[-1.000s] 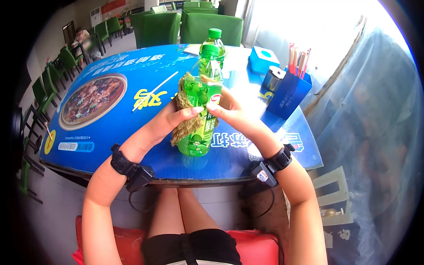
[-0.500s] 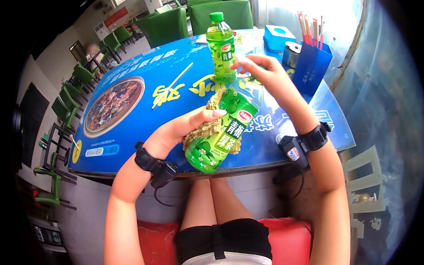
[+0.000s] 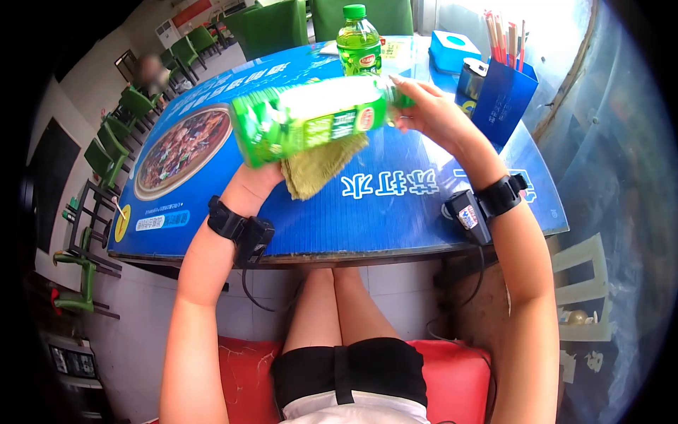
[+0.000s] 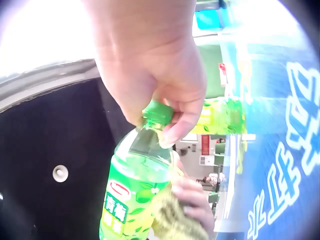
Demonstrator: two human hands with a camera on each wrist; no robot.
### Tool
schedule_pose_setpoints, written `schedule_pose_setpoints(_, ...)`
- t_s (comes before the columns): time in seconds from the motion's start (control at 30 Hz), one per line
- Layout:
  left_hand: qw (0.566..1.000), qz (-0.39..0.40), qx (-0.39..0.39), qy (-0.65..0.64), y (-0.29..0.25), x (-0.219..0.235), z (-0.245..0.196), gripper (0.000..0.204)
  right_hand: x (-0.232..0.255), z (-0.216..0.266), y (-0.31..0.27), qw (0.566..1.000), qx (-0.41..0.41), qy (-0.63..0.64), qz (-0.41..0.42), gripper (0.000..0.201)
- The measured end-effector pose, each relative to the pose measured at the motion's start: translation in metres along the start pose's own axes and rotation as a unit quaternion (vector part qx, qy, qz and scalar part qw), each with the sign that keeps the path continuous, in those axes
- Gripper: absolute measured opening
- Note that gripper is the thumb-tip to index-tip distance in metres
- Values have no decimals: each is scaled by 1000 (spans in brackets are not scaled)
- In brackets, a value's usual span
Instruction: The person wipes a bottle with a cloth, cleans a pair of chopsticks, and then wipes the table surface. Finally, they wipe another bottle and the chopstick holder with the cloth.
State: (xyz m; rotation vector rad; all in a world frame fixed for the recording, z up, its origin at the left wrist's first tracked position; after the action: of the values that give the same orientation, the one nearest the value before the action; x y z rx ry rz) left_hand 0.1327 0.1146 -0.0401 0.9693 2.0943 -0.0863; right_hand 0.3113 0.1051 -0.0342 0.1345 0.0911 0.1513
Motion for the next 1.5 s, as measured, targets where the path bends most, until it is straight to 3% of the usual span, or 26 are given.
schedule_pose_setpoints(0.13,999,-25,19,-18,21,12,-5,53,-50,2,-6,992,48,36,109,40)
schedule_pose_setpoints(0.2,996,-15,26,-85,24,8,0,54,-62,7,-12,992,64,55,98,44)
schedule_pose_setpoints(0.3,997,-14,9,-81,19,-1,2,54,-60,5,-11,988,103,-72,88,46)
schedule_pose_setpoints(0.4,998,12,-3,-60,20,-2,-2,59,-61,3,-9,972,96,-168,132,37)
schedule_pose_setpoints(0.5,993,75,-34,-83,20,-15,-22,63,-56,-9,-5,974,73,-154,149,33)
schedule_pose_setpoints(0.53,994,47,-55,-81,21,-10,-31,60,-56,-13,-5,973,65,-154,157,34)
schedule_pose_setpoints(0.63,977,105,-104,-152,18,-13,-62,55,-46,-18,-2,962,52,-233,135,32)
schedule_pose_setpoints(0.67,966,158,-118,-166,15,-12,-74,55,-43,-22,-2,946,45,-286,143,31)
schedule_pose_setpoints(0.73,957,179,-155,-166,11,-9,-92,55,-39,-30,1,906,35,-391,157,30)
schedule_pose_setpoints(0.77,969,97,-197,-111,12,3,-100,62,-41,-27,-5,886,-19,-436,156,31)
schedule_pose_setpoints(0.8,970,107,-194,-104,11,2,-100,76,-35,-34,-2,861,15,-492,129,29)
schedule_pose_setpoints(0.87,981,88,-162,-63,18,2,-91,88,-45,-24,-11,857,-25,-496,136,31)
schedule_pose_setpoints(0.9,985,82,-150,-21,22,4,-84,88,-40,-14,-16,870,-10,-489,59,32)
schedule_pose_setpoints(0.93,980,64,-142,127,23,10,-76,83,-37,-14,-17,858,-14,-511,46,31)
schedule_pose_setpoints(1.0,979,26,-79,186,27,19,-58,77,-26,-13,-14,834,-18,-551,20,31)
schedule_pose_setpoints(1.07,983,23,-79,164,24,13,-57,73,-26,-5,-14,839,-12,-544,4,30)
schedule_pose_setpoints(1.13,992,45,-35,113,22,6,-54,68,-30,-2,-17,834,-66,-547,32,48)
schedule_pose_setpoints(1.23,990,-1,-45,131,20,11,-55,60,-26,-11,-10,846,-15,-532,48,45)
schedule_pose_setpoints(1.33,987,-57,-42,147,21,28,-54,53,-18,-18,-9,824,-30,-564,30,43)
schedule_pose_setpoints(1.43,989,-45,-37,138,29,52,-54,55,-25,-13,-12,847,58,-527,42,30)
schedule_pose_setpoints(1.5,989,-55,-28,132,28,57,-52,55,-27,-10,-13,843,68,-531,41,30)
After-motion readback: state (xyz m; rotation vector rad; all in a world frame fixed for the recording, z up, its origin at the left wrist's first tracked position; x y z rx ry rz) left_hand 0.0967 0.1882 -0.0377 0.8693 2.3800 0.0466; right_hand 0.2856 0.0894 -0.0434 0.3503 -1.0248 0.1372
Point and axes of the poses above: each hand's wrist, its own y-axis towards the middle knuckle, its own x-axis out of the back of the hand, z = x × y, the point moved 9 cm from there along y, towards the middle knuckle, and after that the axes turned 7 degrees about -y, right-handed, at the moved point
